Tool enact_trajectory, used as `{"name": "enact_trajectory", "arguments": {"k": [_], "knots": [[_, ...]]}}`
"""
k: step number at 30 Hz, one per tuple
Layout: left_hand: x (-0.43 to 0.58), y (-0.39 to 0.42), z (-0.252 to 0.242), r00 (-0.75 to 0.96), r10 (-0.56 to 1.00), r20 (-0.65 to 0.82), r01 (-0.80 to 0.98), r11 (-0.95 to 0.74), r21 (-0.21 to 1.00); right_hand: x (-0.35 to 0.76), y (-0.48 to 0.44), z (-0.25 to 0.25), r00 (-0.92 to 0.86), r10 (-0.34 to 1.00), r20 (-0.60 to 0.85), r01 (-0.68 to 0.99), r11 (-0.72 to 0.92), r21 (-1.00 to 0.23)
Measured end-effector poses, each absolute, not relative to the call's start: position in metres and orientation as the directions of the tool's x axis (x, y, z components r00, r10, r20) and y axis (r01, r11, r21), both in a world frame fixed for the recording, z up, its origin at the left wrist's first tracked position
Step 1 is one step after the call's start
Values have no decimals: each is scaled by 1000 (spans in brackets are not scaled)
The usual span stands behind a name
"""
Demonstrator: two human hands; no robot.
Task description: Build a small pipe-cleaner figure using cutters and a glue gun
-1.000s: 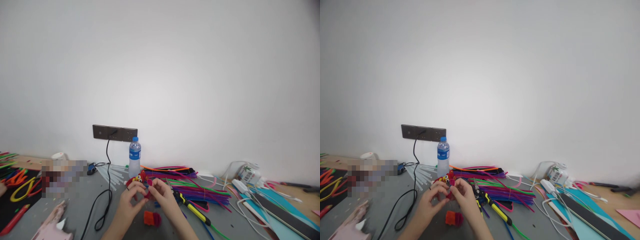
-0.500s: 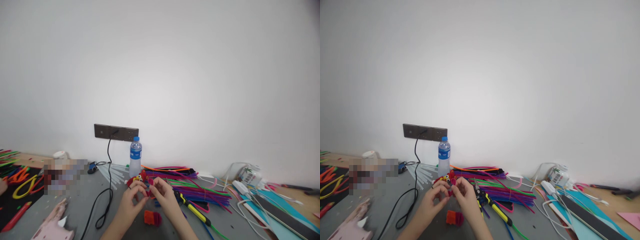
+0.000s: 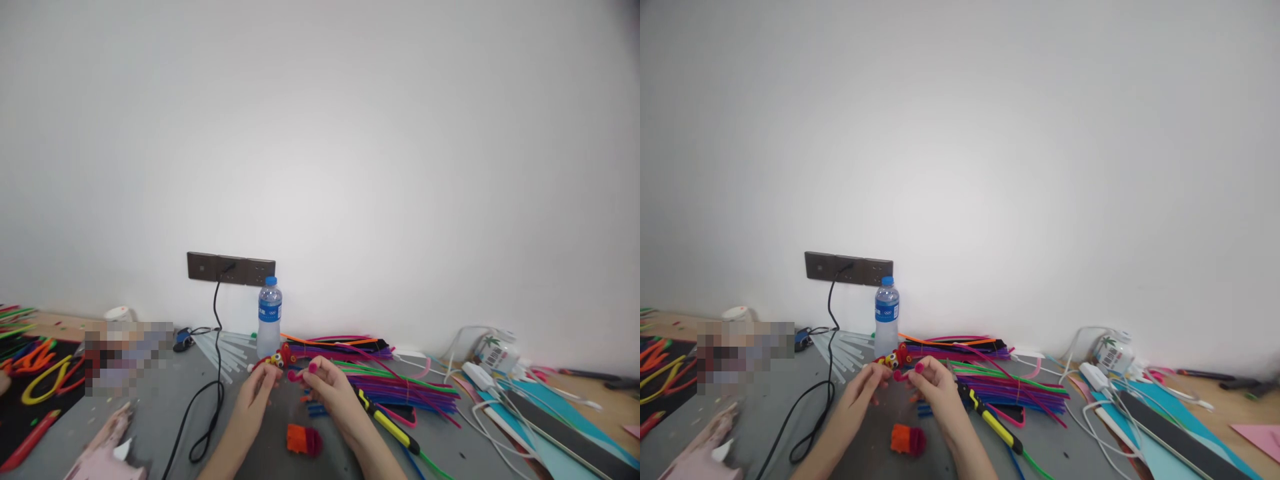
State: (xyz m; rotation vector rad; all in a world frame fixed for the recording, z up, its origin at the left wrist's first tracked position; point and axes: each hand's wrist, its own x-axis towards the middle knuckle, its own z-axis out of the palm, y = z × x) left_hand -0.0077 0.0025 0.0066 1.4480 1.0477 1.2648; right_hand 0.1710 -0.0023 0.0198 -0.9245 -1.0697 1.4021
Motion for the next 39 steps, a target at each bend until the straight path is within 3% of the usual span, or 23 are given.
{"name": "enact_trajectory", "arguments": {"k": [7,14,24,29,32,35,37,39], "knots": [[-5,1,10,220,960,174,-47,-167,985,165,-1,13,-168,983,74,-236,33,-971],[-6,3,11,223,971,90,-26,-87,996,175,-4,24,-139,976,167,-38,163,-986],[-8,3,16,235,960,151,28,-162,986,181,-13,34,-192,968,160,194,197,-961],[-12,0,18,258,935,244,290,-316,904,181,-10,29,-178,980,89,179,121,-976],[-13,-4,19,301,880,367,431,-469,771,182,-9,24,-183,982,-51,135,-26,-991],[-15,-5,17,372,775,511,450,-632,631,183,-9,22,-188,974,-124,68,-113,-991],[-16,-4,15,360,778,515,459,-628,628,183,-9,23,-190,976,-106,39,-100,-994],[-15,-4,16,307,850,429,459,-527,715,183,-9,24,-184,982,-53,45,-45,-998]]}}
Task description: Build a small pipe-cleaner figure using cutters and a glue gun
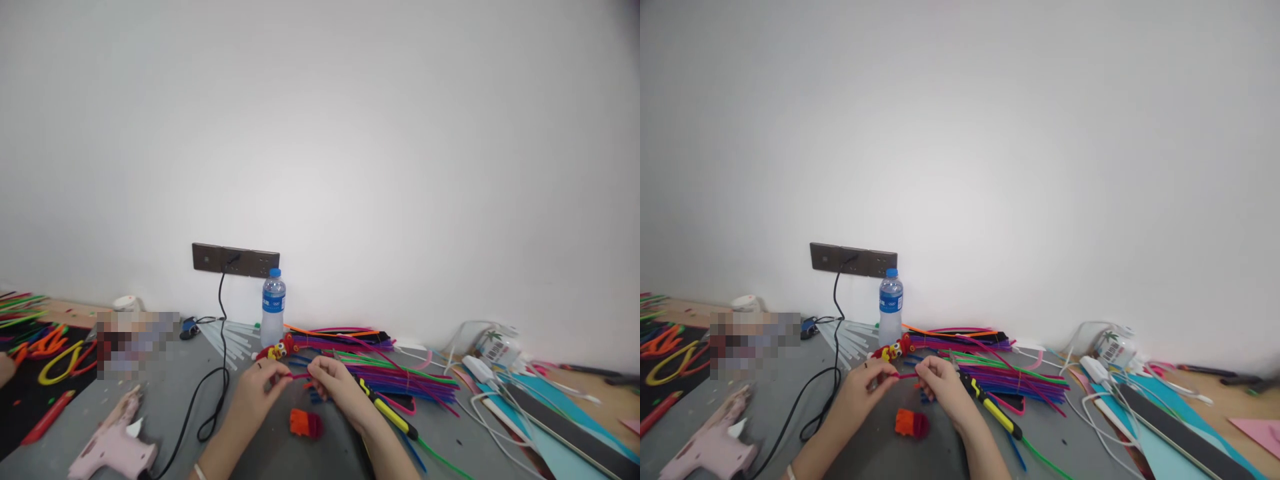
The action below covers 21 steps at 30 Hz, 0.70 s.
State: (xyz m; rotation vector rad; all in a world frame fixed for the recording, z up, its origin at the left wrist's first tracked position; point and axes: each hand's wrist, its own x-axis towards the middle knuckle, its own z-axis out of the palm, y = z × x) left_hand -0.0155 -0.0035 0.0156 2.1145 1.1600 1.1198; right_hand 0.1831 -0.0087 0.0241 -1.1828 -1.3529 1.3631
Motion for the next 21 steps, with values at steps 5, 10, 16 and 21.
{"name": "enact_trajectory", "arguments": {"k": [5,10,16,21], "knots": [[-10,-4,19,300,929,215,322,-311,894,182,-7,27,-177,978,109,109,129,-986],[-2,-6,20,325,934,149,261,-240,935,184,-6,26,-116,973,199,95,210,-973],[-4,-5,20,338,930,145,198,-221,955,188,-5,27,-167,977,133,56,144,-988],[-7,-12,18,503,863,54,367,-269,890,199,-6,34,-59,991,123,-38,121,-992]]}}
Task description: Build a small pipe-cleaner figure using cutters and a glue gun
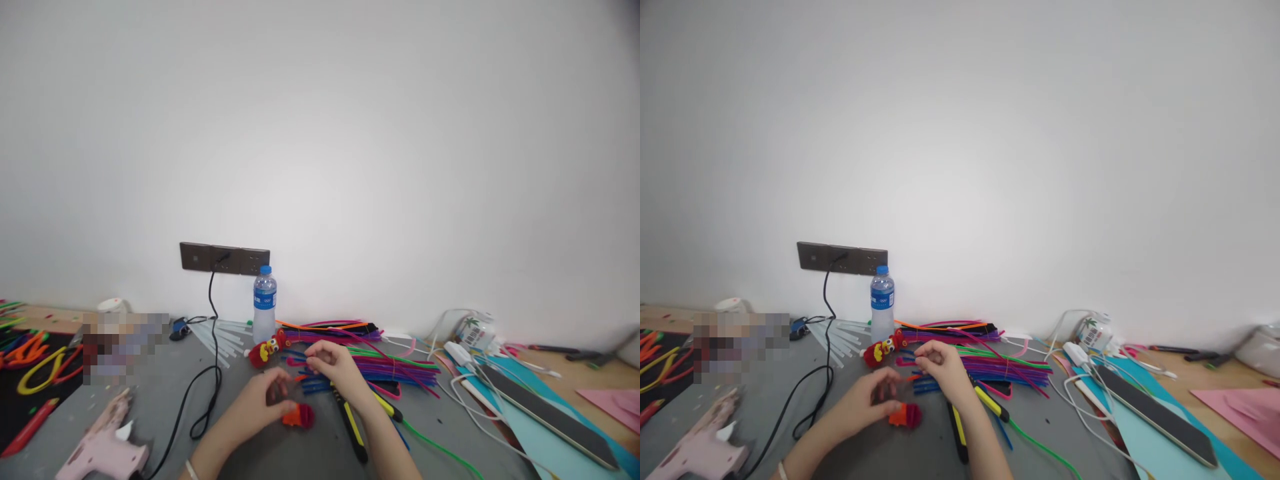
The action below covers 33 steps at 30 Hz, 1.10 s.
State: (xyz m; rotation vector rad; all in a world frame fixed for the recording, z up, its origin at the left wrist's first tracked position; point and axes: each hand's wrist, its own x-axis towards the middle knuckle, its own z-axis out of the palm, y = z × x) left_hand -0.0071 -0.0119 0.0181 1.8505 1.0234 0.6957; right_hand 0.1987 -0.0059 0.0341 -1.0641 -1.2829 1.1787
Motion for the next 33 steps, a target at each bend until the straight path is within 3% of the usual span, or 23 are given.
{"name": "enact_trajectory", "arguments": {"k": [5,8,14,18,23,33], "knots": [[-7,-18,13,590,808,-3,516,-374,770,212,-4,39,169,986,13,-425,85,-901],[-6,-17,9,578,816,-14,546,-373,750,219,-1,39,260,965,-28,-528,118,-841],[-3,-12,12,478,872,103,409,-325,852,218,0,40,250,968,-16,-517,119,-848],[-4,-3,12,271,934,233,174,-286,942,205,0,35,206,978,19,-443,111,-889],[-5,7,9,118,965,234,-96,-224,970,184,3,21,176,983,45,-359,107,-927],[-4,4,2,70,939,337,68,-342,937,169,2,17,135,990,43,-358,89,-929]]}}
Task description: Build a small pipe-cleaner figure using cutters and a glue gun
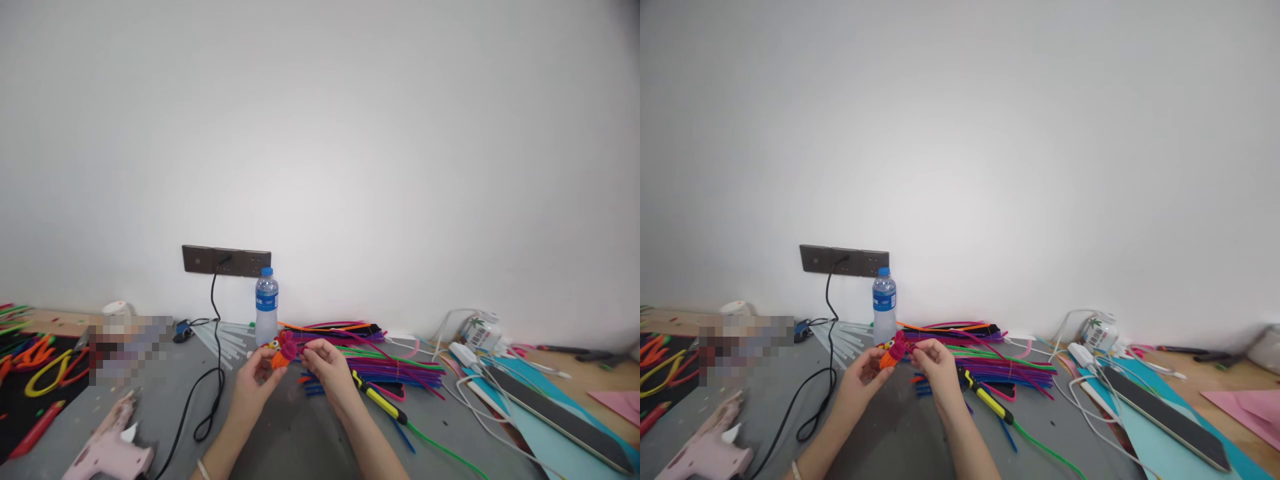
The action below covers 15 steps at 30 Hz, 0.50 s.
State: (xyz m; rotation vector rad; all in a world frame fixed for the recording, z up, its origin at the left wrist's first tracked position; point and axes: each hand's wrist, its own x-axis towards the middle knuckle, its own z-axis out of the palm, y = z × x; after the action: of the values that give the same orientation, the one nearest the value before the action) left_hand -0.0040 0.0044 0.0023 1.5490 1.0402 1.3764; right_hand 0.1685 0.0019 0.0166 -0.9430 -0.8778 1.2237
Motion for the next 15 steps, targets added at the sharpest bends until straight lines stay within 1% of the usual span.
{"name": "enact_trajectory", "arguments": {"k": [3,9,15], "knots": [[-5,4,3,69,933,352,85,-357,930,168,0,20,91,995,34,-353,64,-933],[-5,3,5,39,929,368,163,-369,915,167,-1,24,92,995,27,-357,58,-932],[-4,1,10,20,929,371,208,-367,907,168,-2,26,82,995,57,-301,79,-950]]}}
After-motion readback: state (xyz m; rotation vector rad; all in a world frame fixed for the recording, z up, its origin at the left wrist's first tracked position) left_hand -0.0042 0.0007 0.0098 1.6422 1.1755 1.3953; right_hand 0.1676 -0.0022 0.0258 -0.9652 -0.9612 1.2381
